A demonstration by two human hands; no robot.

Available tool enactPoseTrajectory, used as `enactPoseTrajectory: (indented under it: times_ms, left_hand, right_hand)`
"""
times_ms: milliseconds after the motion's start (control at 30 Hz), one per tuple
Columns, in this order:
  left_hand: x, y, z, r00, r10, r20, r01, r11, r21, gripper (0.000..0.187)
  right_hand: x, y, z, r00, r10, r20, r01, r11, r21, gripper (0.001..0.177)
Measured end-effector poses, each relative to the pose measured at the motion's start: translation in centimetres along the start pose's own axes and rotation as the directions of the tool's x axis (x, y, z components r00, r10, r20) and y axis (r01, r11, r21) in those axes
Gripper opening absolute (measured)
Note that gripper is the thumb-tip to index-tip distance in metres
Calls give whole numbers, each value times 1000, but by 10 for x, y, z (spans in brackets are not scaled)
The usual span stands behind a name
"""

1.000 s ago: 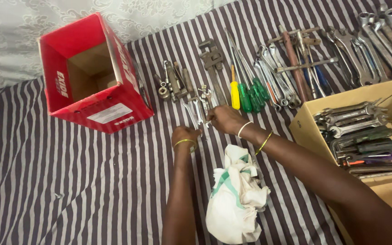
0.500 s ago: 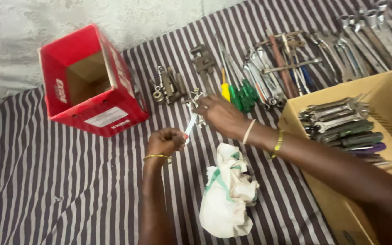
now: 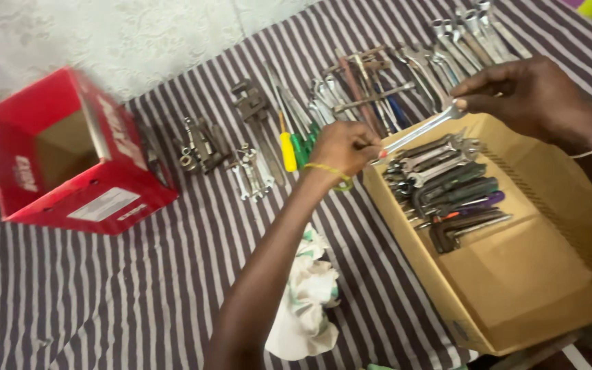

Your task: The person sorts various wrenches, screwdrivers, and other mechanical tools by picking them up from a striped surface and placing them into a cardboard box.

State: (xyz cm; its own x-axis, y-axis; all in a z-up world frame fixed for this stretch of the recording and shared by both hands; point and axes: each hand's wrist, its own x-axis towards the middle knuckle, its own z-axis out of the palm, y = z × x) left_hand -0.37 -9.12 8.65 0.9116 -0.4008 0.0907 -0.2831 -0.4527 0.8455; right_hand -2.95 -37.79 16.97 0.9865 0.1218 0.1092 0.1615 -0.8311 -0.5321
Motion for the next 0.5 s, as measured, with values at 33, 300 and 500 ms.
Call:
enactPoseTrajectory:
  times_ms: [33,300,500]
  left_hand:
    - [16,-1,16,996,85,-16,-84,994,77,13]
    - [66,-1,93,970,-129,206,34,911,411,19]
    - [76,-11,121,954,-233,190,63,773,631,22]
  right_hand:
    - [-1,16,-1,997,81,18,-82,993,84,23]
    - [-4,115,31,895,409,178,-446,830,335,22]
    - [23,189,95,881,382,280,-473,699,536,20]
